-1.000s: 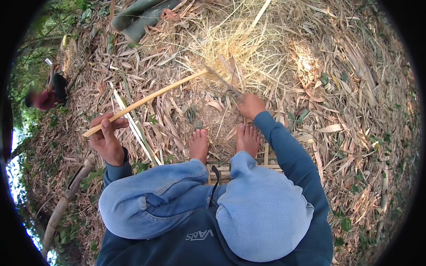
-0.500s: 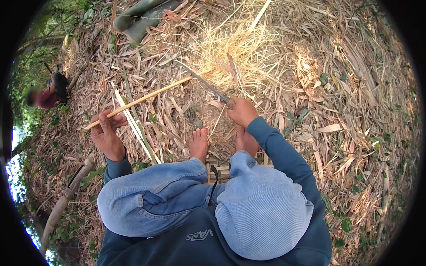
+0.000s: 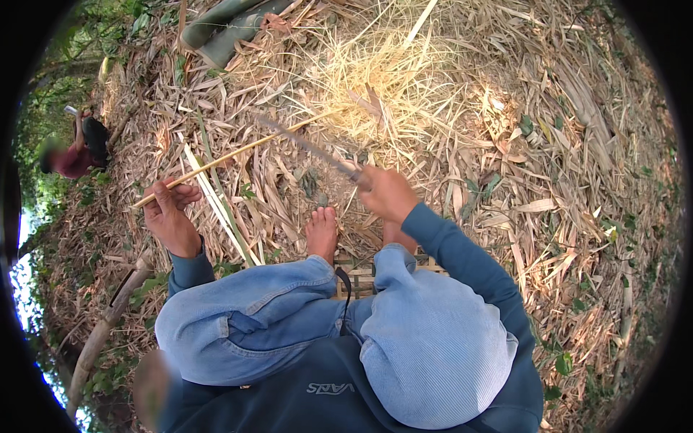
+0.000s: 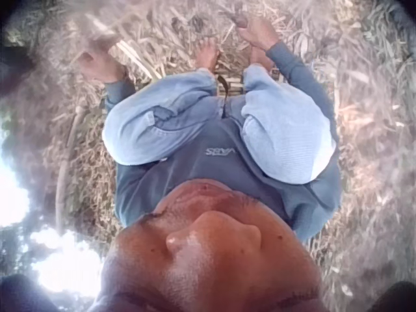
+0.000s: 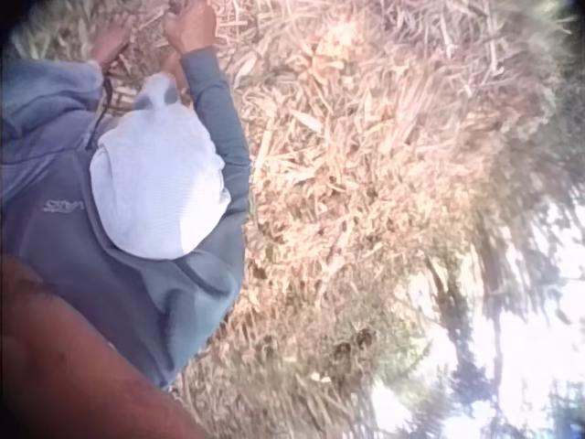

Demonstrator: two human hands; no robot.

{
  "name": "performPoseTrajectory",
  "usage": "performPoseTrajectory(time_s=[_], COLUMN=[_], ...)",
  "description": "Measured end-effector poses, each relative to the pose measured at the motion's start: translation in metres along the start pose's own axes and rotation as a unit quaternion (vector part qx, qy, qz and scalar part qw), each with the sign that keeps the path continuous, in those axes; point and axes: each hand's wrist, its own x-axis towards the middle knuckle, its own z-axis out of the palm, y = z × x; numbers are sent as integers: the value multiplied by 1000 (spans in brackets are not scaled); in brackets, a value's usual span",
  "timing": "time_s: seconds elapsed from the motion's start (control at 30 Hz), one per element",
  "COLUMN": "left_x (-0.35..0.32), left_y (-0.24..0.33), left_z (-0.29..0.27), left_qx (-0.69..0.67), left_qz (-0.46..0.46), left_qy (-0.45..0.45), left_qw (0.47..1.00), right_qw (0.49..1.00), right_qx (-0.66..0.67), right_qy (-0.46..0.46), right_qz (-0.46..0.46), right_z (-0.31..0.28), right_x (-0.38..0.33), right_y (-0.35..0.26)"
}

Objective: The person sits on a small woven stool in a wooded area and uses a machete to shave and sharpen a thin wooden stick. They hold the stick with their left hand and repeatedly scrape the blade along its length to create a tapered point, occasionally adjusting their grip.

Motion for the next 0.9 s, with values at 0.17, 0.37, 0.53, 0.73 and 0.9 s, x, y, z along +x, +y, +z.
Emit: performPoseTrajectory(time_s=[0.17,0.37,0.53,0.73,0.9], left_x=[1,0,1,-2,-2], left_y=[5,-5,1,-3,5], left_z=[13,-3,6,-3,10], left_qx=[5,-5,-7,9,-2], left_qz=[8,-3,-4,-3,1], left_qy=[9,4,-11,-5,-9], left_qw=[1000,1000,1000,1000,1000], right_qw=[999,1000,997,999,991], right_qx=[40,13,14,-38,11], right_qy=[23,11,69,13,65], right_qz=[0,-24,17,23,116], right_z=[18,11,19,11,13], right_x=[3,3,16,12,38], right_y=[13,-18,19,16,84])
